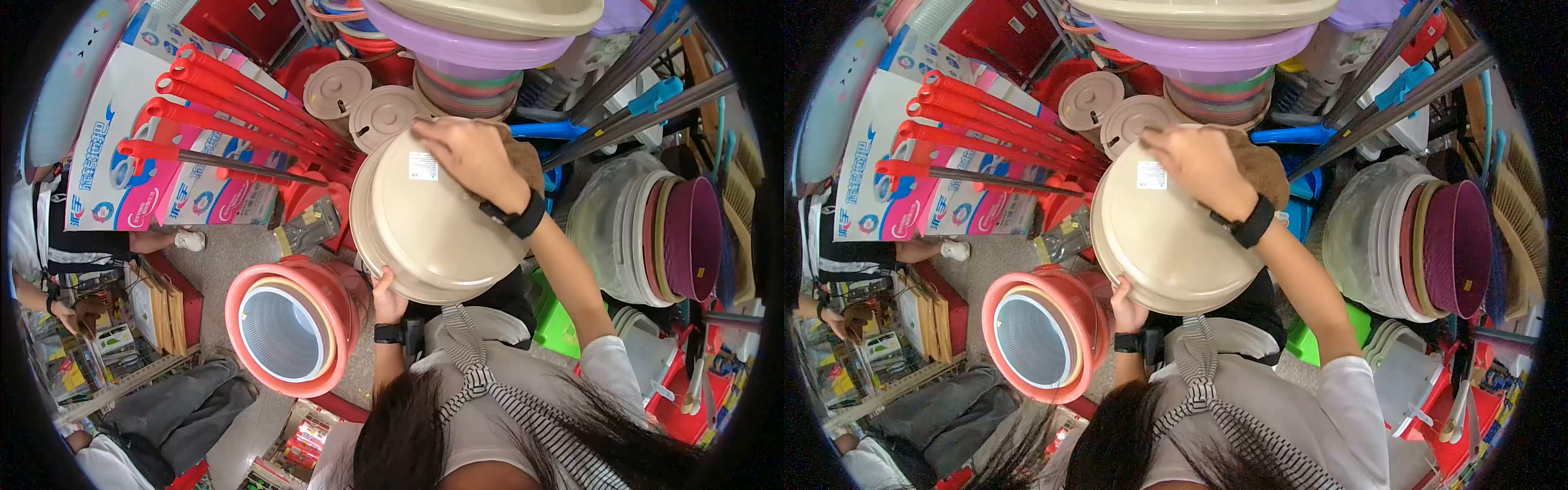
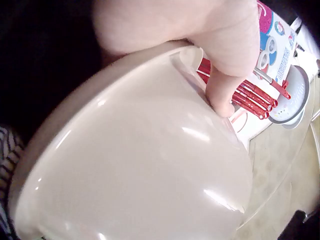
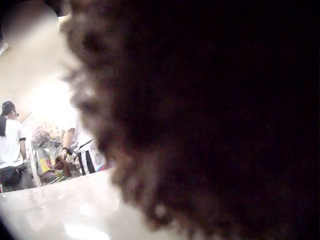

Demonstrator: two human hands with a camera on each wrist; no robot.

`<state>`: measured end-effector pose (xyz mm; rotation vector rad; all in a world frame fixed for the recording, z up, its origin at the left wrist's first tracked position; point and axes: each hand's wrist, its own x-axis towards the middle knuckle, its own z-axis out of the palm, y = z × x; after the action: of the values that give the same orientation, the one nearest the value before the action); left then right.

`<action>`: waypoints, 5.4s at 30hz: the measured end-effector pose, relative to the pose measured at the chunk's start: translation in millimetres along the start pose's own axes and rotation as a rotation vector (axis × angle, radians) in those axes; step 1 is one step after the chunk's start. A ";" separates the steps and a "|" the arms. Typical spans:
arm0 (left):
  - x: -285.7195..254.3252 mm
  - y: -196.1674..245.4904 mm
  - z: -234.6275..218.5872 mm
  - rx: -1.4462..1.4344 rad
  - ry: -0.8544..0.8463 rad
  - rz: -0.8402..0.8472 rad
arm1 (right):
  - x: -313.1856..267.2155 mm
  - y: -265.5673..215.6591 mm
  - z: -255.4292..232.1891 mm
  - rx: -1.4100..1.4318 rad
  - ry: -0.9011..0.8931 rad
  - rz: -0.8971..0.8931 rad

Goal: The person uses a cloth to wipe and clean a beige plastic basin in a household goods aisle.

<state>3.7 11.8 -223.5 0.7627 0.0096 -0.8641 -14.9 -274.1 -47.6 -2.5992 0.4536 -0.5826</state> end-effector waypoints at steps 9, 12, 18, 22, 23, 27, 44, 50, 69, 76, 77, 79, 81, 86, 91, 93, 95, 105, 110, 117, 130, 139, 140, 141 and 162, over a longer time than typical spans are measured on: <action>-2.7 1.7 5.7 0.016 0.017 0.003 | 2.1 21.7 -6.5 0.017 0.064 0.129; -0.5 0.4 7.7 0.010 0.045 0.000 | -2.5 10.4 -1.2 0.024 0.090 -0.024; 0.2 -4.3 -10.2 -0.005 0.008 -0.043 | -3.4 -7.0 -11.2 0.089 -0.078 -0.064; -0.5 -1.5 11.3 -0.003 0.074 -0.004 | 3.8 12.3 -8.4 0.089 0.055 0.077; 0.6 -2.5 8.1 -0.005 0.072 -0.003 | 2.8 11.0 -8.0 0.046 0.056 0.071; -0.2 -3.0 -5.9 -0.025 0.033 -0.052 | -6.9 -1.2 -8.1 0.026 0.005 -0.019; 1.3 -0.1 6.2 -0.051 0.034 -0.057 | -7.6 4.3 -23.7 -0.008 -0.068 0.054; -0.4 2.5 10.6 -0.044 0.039 -0.064 | -13.4 -3.6 -26.7 0.033 -0.088 -0.046; -0.6 -0.5 4.0 0.000 0.045 -0.065 | -16.5 56.4 -31.3 0.058 0.032 0.163; 1.4 -5.4 -4.4 0.000 0.038 -0.038 | -63.0 72.1 -53.6 0.077 -0.001 0.340; 1.8 -5.4 -4.4 -0.007 0.045 -0.022 | -71.2 70.8 -56.0 0.074 0.001 0.350; 2.2 -5.7 -8.3 0.005 0.029 -0.023 | -90.1 61.9 -63.6 0.149 0.030 0.399; 1.7 -5.4 -8.1 0.013 0.014 -0.022 | -110.8 53.3 -66.9 0.081 0.009 0.422; 1.5 -2.2 -5.3 0.011 -0.024 -0.024 | -146.4 25.2 -61.7 0.216 0.080 0.494; 2.1 -2.8 -10.4 0.006 -0.034 -0.031 | -173.2 6.8 -49.4 0.358 0.185 0.454; 1.9 -2.3 -9.6 0.004 -0.040 -0.029 | -178.9 -6.5 -50.6 0.318 0.099 0.423; 2.8 -3.2 -13.4 -0.004 -0.052 -0.026 | -174.1 -22.7 -53.5 0.229 -0.005 0.297; 1.4 -7.4 -20.8 -0.057 -0.046 -0.024 | -66.8 -7.5 -69.4 0.053 -0.049 0.106; 1.1 -1.2 -3.1 -0.060 -0.026 -0.019 | -5.2 8.2 -57.0 0.093 0.044 -0.043; -0.8 -0.1 0.3 -0.012 0.051 -0.024 | -1.9 9.9 -30.8 -0.102 -0.251 -0.185; 4.5 1.2 6.1 0.030 0.067 -0.039 | -52.4 1.0 -34.5 -0.287 -0.136 -0.067; 11.4 3.0 0.0 0.022 0.057 -0.096 | -69.2 -25.0 -31.1 -0.147 -0.155 -0.200; 12.2 4.6 1.6 0.021 0.063 -0.092 | -67.5 -29.0 -33.2 -0.204 -0.193 -0.177; 14.0 6.8 4.6 0.020 0.059 -0.101 | -67.1 -33.6 -31.6 -0.202 -0.195 -0.185; 15.0 20.3 38.4 0.037 0.065 -0.116 | -72.9 -33.8 -43.0 -0.061 -0.341 -0.302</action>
<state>16.7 -13.6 -187.4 0.8312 0.0966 -0.9519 -90.2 -230.9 -19.9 -2.7712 -0.0321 -0.2095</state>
